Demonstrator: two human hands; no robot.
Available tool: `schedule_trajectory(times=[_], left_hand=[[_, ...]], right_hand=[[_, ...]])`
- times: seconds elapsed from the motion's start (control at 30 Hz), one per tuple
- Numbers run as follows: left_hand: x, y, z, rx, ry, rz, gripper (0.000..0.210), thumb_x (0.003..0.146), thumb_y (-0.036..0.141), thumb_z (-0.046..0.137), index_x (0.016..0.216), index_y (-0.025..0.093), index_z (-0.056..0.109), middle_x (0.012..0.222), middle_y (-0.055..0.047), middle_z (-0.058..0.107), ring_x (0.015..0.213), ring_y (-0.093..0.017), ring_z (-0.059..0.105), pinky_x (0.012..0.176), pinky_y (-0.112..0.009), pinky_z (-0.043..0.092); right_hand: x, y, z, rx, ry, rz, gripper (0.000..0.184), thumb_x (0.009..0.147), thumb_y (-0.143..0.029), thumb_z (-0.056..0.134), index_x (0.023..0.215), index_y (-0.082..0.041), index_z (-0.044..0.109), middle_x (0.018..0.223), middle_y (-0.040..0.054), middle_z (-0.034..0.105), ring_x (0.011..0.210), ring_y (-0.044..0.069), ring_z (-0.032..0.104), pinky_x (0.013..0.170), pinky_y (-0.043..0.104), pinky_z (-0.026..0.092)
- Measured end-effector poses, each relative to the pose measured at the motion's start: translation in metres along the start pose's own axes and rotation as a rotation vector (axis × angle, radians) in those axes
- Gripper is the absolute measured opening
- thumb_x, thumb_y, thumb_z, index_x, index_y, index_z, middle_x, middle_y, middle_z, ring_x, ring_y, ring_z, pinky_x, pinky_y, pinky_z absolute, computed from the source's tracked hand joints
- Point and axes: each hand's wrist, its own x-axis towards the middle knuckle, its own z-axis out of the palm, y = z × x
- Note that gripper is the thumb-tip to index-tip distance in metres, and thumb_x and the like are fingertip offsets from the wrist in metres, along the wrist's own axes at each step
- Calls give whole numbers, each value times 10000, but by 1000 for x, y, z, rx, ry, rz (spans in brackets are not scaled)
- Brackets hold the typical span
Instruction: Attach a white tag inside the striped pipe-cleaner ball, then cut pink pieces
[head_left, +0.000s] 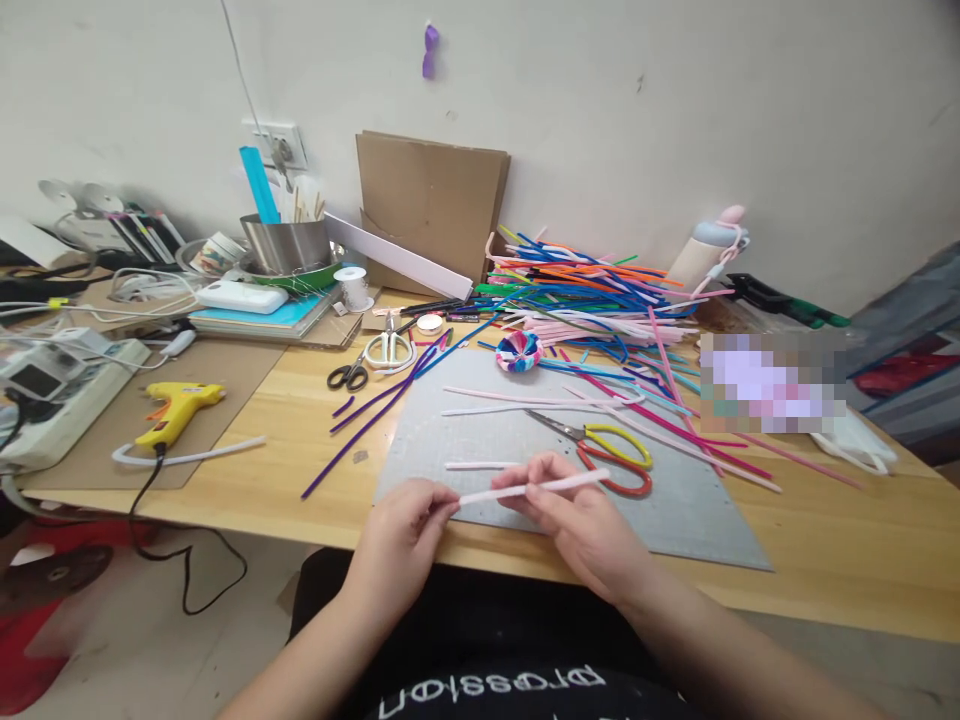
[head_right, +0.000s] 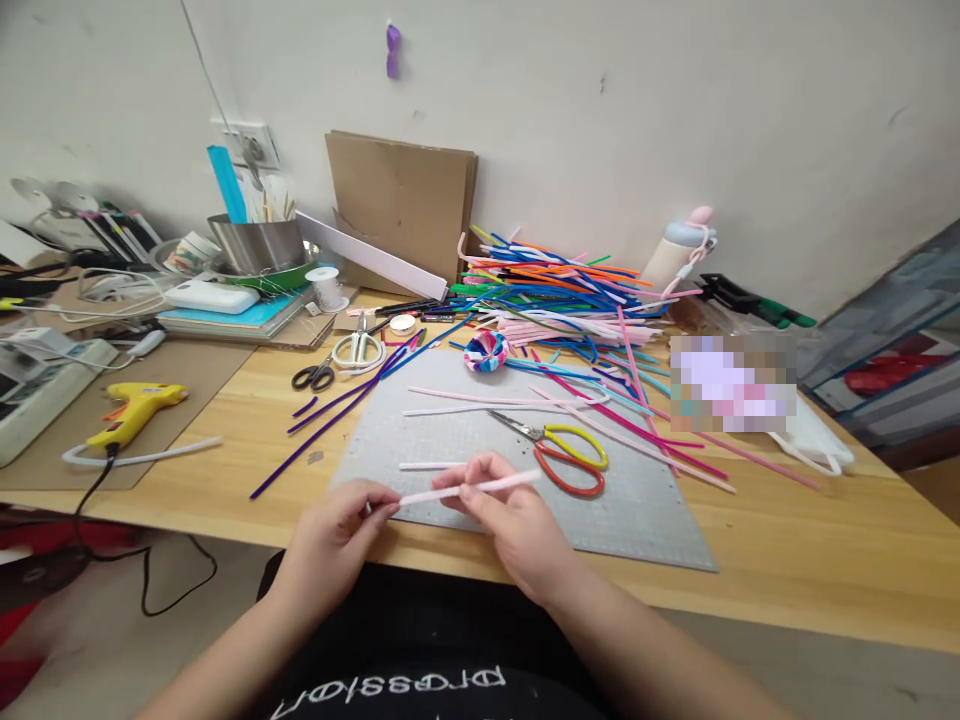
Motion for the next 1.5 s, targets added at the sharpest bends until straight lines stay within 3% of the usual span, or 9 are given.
schedule_trajectory(times=[0.07,0.17,0.3,0.4,0.53,0.67,0.73,0.9,1.5], left_hand=[[-9,-14,-9,99,-3,125,109,854,191,530,840,205,637,789,-43,642,776,-192,569,703,-324,438],[-15,-28,-17,214,4,219,100,869,162,509,865,191,604,811,-42,629,790,-185,559,709,-335,445],[-12,-32,-18,309,-4,301,85,866,146,517,857,184,592,784,-30,623,758,-177,549,684,-332,441],[-8,-30,-18,324,-8,329,85,865,140,520,851,182,593,774,-25,624,752,-172,549,678,-326,437],[-12,-36,-18,326,80,349,102,836,114,561,902,185,593,833,-29,640,812,-172,566,746,-332,443],[-30,-57,-16,384,513,270,235,774,80,609,989,173,592,941,-79,623,918,-218,568,838,-395,414],[-40,-70,-15,426,614,262,204,756,69,609,932,172,602,877,-71,617,858,-216,575,808,-396,401],[-52,-86,-13,517,548,268,188,791,108,551,937,197,631,900,-71,635,861,-220,574,817,-401,357],[-54,-85,-13,605,472,258,379,813,157,535,1164,262,630,1002,-78,592,883,-224,522,821,-386,322]], right_hand=[[-8,1,-11,-252,67,-20,102,868,-267,570,823,-218,492,939,3,643,775,121,605,775,303,485],[-12,-4,-24,-605,75,16,75,868,-273,546,828,-213,522,823,3,610,688,133,572,646,287,474],[-9,-11,-13,-1135,-48,-130,132,869,-244,540,992,-231,585,969,41,638,918,203,572,821,380,452],[-1,-5,10,-1302,-196,-242,324,874,-201,540,1194,-257,535,1128,47,622,1049,217,540,906,397,426],[10,14,33,-1337,-287,-230,278,931,-148,409,1103,-228,612,934,48,651,863,185,599,756,328,491],[20,25,40,-1299,-224,-282,303,911,-108,404,1107,-206,615,918,60,639,836,178,607,725,303,501],[25,26,43,-1296,-199,-309,312,902,-98,410,1110,-211,613,920,59,637,836,176,608,724,296,501],[34,29,55,-1318,-228,-305,309,895,-84,417,1095,-210,617,877,46,628,795,159,604,698,270,493],[36,31,63,-1356,-245,-281,288,904,-98,407,1075,-197,616,855,46,616,795,163,591,697,276,474]])
